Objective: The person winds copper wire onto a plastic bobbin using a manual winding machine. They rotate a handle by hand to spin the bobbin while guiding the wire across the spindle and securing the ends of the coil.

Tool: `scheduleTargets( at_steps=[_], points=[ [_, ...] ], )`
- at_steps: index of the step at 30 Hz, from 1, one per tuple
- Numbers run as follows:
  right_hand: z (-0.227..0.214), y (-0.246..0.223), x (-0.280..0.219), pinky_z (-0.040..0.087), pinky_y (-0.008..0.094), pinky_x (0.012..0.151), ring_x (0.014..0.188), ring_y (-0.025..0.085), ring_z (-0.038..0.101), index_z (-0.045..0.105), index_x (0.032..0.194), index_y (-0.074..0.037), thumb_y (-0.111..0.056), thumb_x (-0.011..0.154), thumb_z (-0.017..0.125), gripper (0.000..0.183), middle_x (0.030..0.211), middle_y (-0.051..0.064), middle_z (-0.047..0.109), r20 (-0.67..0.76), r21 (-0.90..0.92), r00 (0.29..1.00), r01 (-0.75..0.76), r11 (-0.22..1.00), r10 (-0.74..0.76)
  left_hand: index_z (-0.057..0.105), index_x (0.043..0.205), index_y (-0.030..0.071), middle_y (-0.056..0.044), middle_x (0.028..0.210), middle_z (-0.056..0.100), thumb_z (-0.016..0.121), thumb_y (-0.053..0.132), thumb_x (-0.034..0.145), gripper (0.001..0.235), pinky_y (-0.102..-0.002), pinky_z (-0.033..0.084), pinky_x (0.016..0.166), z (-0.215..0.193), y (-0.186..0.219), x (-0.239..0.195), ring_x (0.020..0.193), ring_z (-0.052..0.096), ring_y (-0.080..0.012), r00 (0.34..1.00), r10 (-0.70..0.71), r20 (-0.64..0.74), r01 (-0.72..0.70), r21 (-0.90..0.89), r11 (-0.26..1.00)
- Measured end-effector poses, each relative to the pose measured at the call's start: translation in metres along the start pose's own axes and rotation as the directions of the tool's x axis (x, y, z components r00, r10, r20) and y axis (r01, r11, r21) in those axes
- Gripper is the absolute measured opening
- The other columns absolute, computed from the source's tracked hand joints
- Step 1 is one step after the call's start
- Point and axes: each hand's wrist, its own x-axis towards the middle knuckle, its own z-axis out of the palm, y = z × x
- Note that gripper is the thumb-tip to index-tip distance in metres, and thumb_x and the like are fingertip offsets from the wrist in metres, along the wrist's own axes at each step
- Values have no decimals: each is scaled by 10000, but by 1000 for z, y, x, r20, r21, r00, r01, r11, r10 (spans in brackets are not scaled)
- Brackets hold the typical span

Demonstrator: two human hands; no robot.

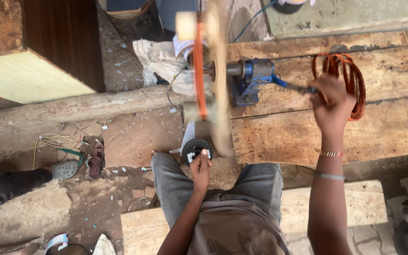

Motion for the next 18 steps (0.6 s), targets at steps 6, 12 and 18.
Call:
scheduleTargets(
  at_steps=[6,12,18],
  points=[
    [32,35,53,522,323,707,845,174,702,803,1148,-137,65,965,798,273,1166,41,801,-26,114,984,-171,979,175,487,625,79,57,526,369,506,338,1098,540,-273,222,462,0,-5,1,478,299,-29,1000,14,8,-14,19,1000],
    [87,86,87,611,330,929,1028,177,765,798,1186,-118,132,898,766,382,1149,64,798,-79,16,992,104,994,-103,500,632,72,49,522,390,511,326,1089,523,-276,238,456,0,-6,3,467,322,-34,1000,-20,-10,20,13,1000],
    [148,121,86,616,297,759,920,162,767,800,1116,-147,59,902,803,297,1076,54,792,32,28,996,-78,997,77,501,633,71,55,540,384,509,340,1086,527,-279,233,470,-2,-2,7,490,315,-34,999,-32,-23,33,57,998]
  ],
)
